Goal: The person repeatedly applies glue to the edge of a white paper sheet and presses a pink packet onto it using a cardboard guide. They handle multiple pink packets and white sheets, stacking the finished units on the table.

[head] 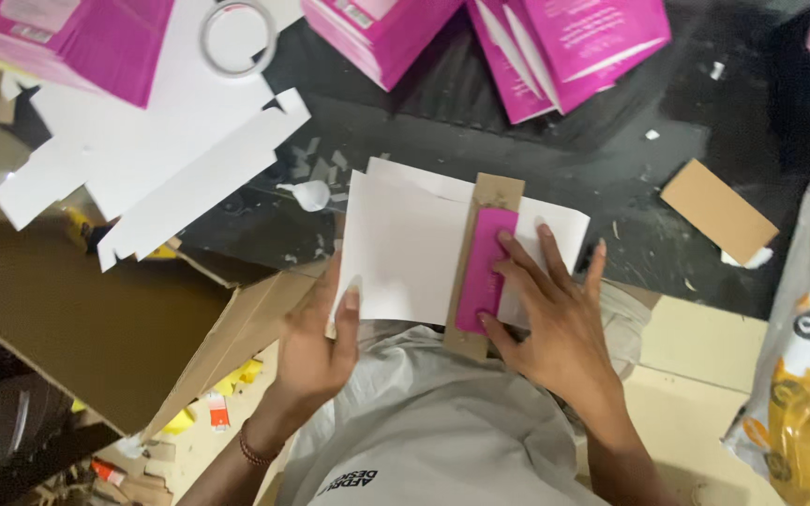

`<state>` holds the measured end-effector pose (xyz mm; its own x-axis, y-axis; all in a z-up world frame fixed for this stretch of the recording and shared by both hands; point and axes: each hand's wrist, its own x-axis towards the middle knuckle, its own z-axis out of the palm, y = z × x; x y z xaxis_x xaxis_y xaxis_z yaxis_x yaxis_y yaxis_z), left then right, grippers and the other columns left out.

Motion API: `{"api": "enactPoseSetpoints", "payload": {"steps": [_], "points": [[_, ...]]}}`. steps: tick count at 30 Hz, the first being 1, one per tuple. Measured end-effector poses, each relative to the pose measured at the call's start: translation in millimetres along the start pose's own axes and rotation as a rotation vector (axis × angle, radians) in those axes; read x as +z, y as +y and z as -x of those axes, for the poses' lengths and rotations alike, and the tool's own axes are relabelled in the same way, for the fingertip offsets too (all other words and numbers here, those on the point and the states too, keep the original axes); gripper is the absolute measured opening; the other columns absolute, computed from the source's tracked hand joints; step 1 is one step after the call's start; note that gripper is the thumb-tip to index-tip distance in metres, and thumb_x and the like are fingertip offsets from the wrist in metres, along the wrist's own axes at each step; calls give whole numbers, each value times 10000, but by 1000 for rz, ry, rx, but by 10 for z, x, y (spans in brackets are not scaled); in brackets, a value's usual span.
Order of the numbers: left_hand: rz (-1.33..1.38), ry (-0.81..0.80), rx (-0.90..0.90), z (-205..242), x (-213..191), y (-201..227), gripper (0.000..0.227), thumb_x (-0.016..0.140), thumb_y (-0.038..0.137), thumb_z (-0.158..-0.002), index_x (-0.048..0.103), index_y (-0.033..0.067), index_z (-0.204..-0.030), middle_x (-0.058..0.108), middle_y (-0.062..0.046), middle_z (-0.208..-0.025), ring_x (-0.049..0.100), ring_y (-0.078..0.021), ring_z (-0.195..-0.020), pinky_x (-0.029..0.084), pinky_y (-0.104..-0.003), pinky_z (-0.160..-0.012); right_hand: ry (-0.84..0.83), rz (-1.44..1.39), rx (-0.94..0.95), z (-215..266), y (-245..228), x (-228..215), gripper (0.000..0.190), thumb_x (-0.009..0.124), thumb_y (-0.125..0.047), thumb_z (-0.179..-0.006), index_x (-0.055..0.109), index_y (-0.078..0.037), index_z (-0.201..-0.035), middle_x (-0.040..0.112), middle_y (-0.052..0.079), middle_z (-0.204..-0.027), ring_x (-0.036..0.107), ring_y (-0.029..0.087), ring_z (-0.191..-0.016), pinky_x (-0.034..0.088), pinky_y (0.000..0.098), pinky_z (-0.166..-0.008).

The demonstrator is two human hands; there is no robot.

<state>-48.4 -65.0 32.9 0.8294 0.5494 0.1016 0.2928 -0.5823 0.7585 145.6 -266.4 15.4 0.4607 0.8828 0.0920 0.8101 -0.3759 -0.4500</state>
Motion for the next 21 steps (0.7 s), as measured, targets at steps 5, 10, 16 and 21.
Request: {"api": "enactPoseSetpoints", "payload": {"steps": [5, 10, 16, 21], "points": [[41, -77, 292, -37, 352, 23, 640, 445, -43, -1075, 96, -41, -1612, 247, -354, -1669, 701, -408, -1304, 628, -250, -785, -45, 8, 46, -28, -15, -35, 586, 727, -347, -859, 589, -122, -1383, 555, 49, -1541, 295, 363, -1565, 50, 799, -1173], [-49, -157, 414, -121, 553, 251, 538, 391, 130, -1182, 138, -83, -1605, 180, -305, -1683, 236, -517, -1590, 576, -483, -1234, -68, 16, 55, -40, 21, -13, 577, 665, -381, -890, 573, -156, -1413, 519, 7, -1573, 275, 376, -1568, 14, 780, -1176], [-78, -265, 370, -301, 673, 250, 608, 604, 220, -1048, 373, -39, -1548, 310, -243, -1657, 211, -394, -1583, 212, -529, -1348, -16, 30, 59, -54, 36, 3, 510, 696, -348, -884, 635, -144, -1348, 582, 5, -1517, 339, 379, -1540, 41, 775, -1186], [-146, -324, 401, -474, 722, 125, 563, 523, 54, -1067, 301, -22, -1579, 266, -220, -1687, 139, -412, -1604, 115, -621, -1327, -61, 56, 62, -55, 57, 4, 626, 688, -337, -836, 579, -143, -1420, 536, -15, -1557, 254, 349, -1575, 4, 770, -1186]]}}
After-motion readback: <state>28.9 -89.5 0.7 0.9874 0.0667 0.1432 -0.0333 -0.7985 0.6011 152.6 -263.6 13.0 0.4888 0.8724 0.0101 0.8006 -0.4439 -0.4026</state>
